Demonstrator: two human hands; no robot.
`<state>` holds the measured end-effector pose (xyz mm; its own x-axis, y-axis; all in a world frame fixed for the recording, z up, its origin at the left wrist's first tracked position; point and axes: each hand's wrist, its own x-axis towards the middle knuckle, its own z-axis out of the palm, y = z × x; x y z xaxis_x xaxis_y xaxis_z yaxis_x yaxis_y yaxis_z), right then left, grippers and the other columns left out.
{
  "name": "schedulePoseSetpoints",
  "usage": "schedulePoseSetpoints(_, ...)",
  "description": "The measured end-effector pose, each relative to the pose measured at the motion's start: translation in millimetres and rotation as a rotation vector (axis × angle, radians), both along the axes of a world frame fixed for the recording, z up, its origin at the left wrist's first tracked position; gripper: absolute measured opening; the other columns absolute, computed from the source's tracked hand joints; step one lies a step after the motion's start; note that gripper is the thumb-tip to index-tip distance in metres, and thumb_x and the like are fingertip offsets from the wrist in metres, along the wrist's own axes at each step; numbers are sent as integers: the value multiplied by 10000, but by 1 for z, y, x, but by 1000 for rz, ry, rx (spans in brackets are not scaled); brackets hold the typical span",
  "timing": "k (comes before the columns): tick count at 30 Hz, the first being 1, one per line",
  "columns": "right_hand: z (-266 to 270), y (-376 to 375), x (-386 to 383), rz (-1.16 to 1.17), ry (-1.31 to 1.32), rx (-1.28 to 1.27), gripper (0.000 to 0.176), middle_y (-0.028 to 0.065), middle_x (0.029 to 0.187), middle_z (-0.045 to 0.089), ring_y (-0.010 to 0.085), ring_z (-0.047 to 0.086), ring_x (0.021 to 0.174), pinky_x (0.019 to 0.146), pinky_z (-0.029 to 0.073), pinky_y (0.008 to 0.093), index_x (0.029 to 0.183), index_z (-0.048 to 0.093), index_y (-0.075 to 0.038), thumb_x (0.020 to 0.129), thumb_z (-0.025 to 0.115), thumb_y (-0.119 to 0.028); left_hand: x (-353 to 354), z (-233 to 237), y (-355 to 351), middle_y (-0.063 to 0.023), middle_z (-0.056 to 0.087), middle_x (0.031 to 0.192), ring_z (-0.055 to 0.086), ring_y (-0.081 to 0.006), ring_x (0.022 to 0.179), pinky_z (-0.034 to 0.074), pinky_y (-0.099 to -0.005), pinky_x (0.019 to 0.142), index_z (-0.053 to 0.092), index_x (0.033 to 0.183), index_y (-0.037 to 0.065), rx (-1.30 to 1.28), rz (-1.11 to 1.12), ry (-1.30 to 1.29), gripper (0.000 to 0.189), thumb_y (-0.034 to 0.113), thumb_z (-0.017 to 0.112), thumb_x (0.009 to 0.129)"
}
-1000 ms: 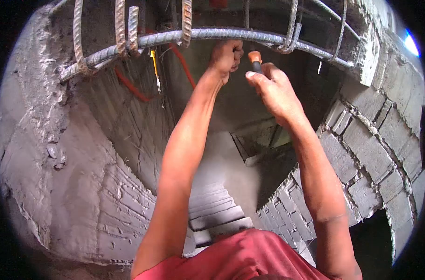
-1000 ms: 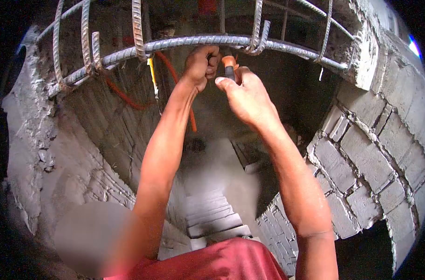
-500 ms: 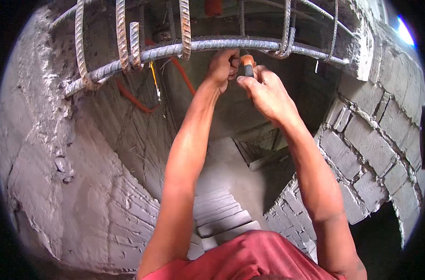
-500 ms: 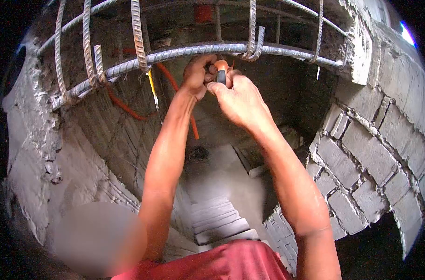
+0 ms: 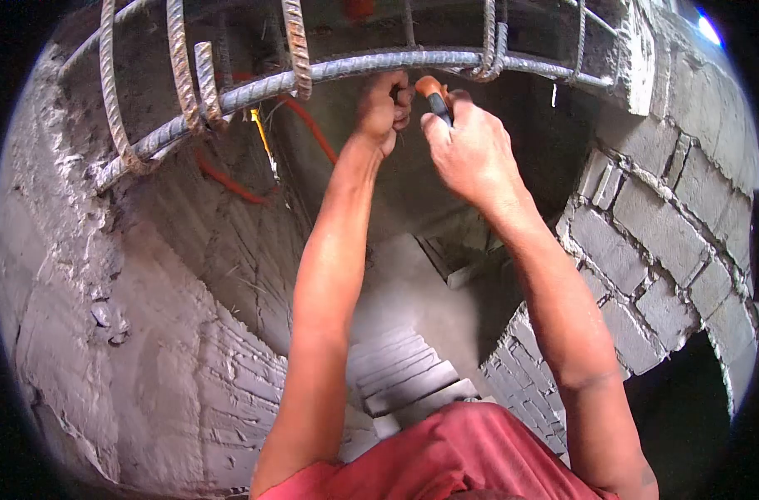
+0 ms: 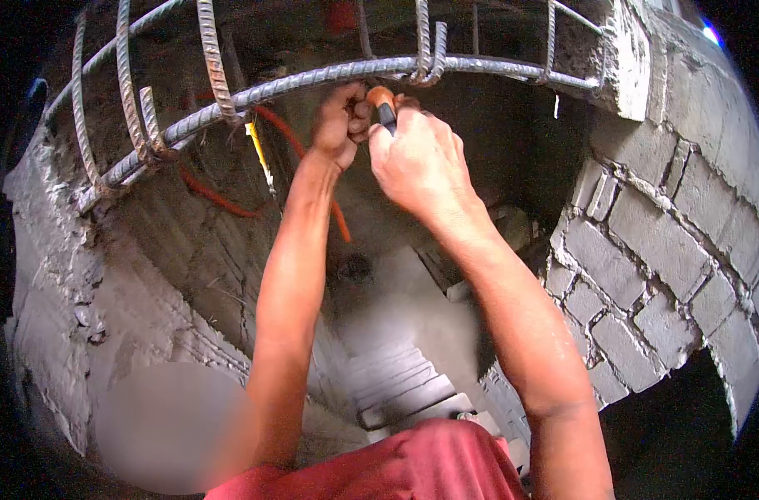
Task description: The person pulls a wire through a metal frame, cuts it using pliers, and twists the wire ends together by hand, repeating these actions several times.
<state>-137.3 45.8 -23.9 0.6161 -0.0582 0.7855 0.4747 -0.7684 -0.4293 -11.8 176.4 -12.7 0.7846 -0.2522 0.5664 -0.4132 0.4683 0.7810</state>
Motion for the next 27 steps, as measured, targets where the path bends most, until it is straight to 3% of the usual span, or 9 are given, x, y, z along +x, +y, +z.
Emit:
schedulePoseSetpoints(1, -1, 0, 1, -25, -18, -14, 365, 302, 951, 650, 466, 627, 964, 872, 509, 513, 1040, 584, 40, 884, 584, -289, 2, 0, 0, 29, 435, 632, 330, -62, 453, 224, -237, 428, 462, 720, 147, 5, -5, 8, 216, 225, 490, 919)
schedulePoseSetpoints(5, -16, 0, 10, -147, -302, 111, 450, 303, 867, 633, 481, 635, 871, 836, 525, 521, 1123, 540, 62, 873, 602, -306, -4, 2, 1, 36, 420, 622, 312, -58, 460, 215, -247, 436, 457, 718, 159, 35, 4, 5, 223, 229, 478, 928)
schedulePoseSetpoints(7, -14, -4, 9, -160, -286, 132, 472, 342, 914, 636, 475, 639, 931, 863, 524, 506, 1113, 548, 91, 865, 607, -307, -4, 2, 2, 37, 420, 627, 303, -58, 464, 217, -255, 443, 462, 725, 160, 53, 35, -21, 223, 238, 478, 934)
schedulePoseSetpoints(9, -5, -12, 11, 39, 72, 52, 447, 377, 981, 628, 461, 628, 1022, 904, 515, 488, 1106, 570, 99, 864, 573, -276, 6, 0, 7, 45, 431, 631, 303, -57, 466, 227, -261, 450, 475, 735, 159, 95, 34, -46, 236, 248, 478, 954)
schedulePoseSetpoints(14, 10, -18, 30, -60, 153, -172, 411, 343, 1118, 621, 472, 613, 1071, 942, 504, 504, 1118, 608, 77, 844, 507, -212, 3, 1, 10, 52, 445, 649, 319, -51, 484, 241, -247, 459, 475, 766, 162, 144, 8, -108, 208, 225, 455, 964)
schedulePoseSetpoints(17, -4, -12, 42, -123, -98, -202, 398, 341, 1103, 618, 493, 616, 1040, 917, 518, 518, 1143, 613, 34, 853, 521, -223, -1, 2, 6, 35, 453, 636, 311, -55, 467, 239, -257, 447, 467, 743, 154, 105, 14, -99, 213, 198, 460, 952)
schedulePoseSetpoints(20, 0, -16, 34, -211, -85, -361, 378, 276, 1170, 614, 432, 609, 1060, 924, 506, 484, 1149, 619, 18, 896, 533, -249, 1, 1, 7, 47, 438, 635, 319, -52, 478, 243, -244, 455, 474, 764, 163, 115, -10, -94, 203, 215, 449, 958)
schedulePoseSetpoints(23, 6, -23, 27, -211, -117, -242, 382, 270, 1191, 609, 443, 601, 1070, 923, 509, 491, 1167, 615, -2, 894, 590, -268, 1, -2, 4, 64, 422, 637, 323, -49, 484, 247, -235, 463, 478, 784, 169, 117, -9, -90, 198, 238, 447, 967)
schedulePoseSetpoints(27, 10, -30, 28, -143, -10, -257, 363, 331, 961, 652, 478, 640, 967, 845, 540, 511, 1116, 577, 42, 842, 599, -195, 4, -3, 6, 68, 412, 631, 312, -49, 476, 250, -233, 459, 464, 774, 165, 90, -79, -146, 207, 245, 477, 964)
